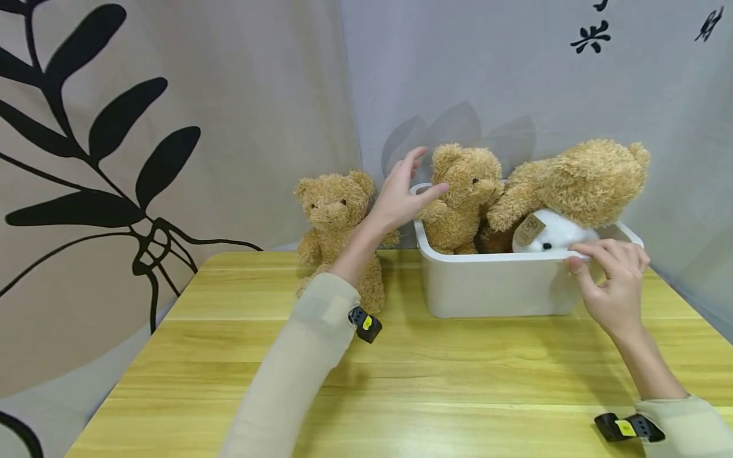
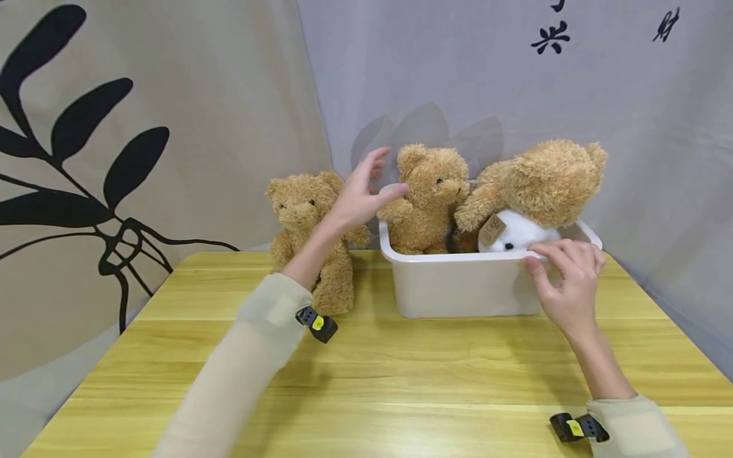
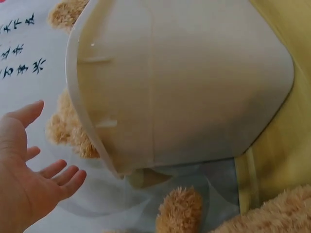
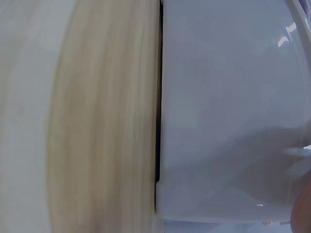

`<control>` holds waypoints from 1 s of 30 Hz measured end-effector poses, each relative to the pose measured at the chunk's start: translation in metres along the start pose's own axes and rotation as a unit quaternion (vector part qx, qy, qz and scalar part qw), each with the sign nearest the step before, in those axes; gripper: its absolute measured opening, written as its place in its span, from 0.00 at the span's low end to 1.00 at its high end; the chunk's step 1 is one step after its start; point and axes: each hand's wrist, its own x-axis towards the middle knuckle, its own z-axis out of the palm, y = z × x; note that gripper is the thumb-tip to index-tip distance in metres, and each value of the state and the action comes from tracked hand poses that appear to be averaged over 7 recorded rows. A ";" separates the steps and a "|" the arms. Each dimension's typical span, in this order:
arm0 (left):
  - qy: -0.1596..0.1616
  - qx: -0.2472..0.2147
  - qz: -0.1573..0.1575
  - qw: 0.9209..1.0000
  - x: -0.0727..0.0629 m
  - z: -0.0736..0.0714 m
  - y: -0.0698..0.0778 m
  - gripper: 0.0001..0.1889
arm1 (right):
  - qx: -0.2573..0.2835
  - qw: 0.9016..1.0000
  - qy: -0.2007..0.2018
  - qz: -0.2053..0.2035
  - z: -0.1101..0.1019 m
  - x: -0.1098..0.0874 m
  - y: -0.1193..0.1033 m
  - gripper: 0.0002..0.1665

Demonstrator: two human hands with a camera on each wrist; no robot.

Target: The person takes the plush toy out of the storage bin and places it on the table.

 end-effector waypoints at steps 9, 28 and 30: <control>-0.026 0.055 0.009 0.998 0.013 0.014 0.002 0.44 | 0.000 1.000 0.005 -0.004 0.002 0.002 -0.004 0.45; -0.051 0.150 -0.041 0.986 0.019 0.029 0.009 0.34 | -0.004 1.000 -0.003 0.005 0.000 -0.001 0.003 0.44; -0.051 0.155 -0.045 0.986 0.019 0.034 0.010 0.32 | -0.005 1.000 -0.003 0.007 -0.001 -0.001 0.003 0.44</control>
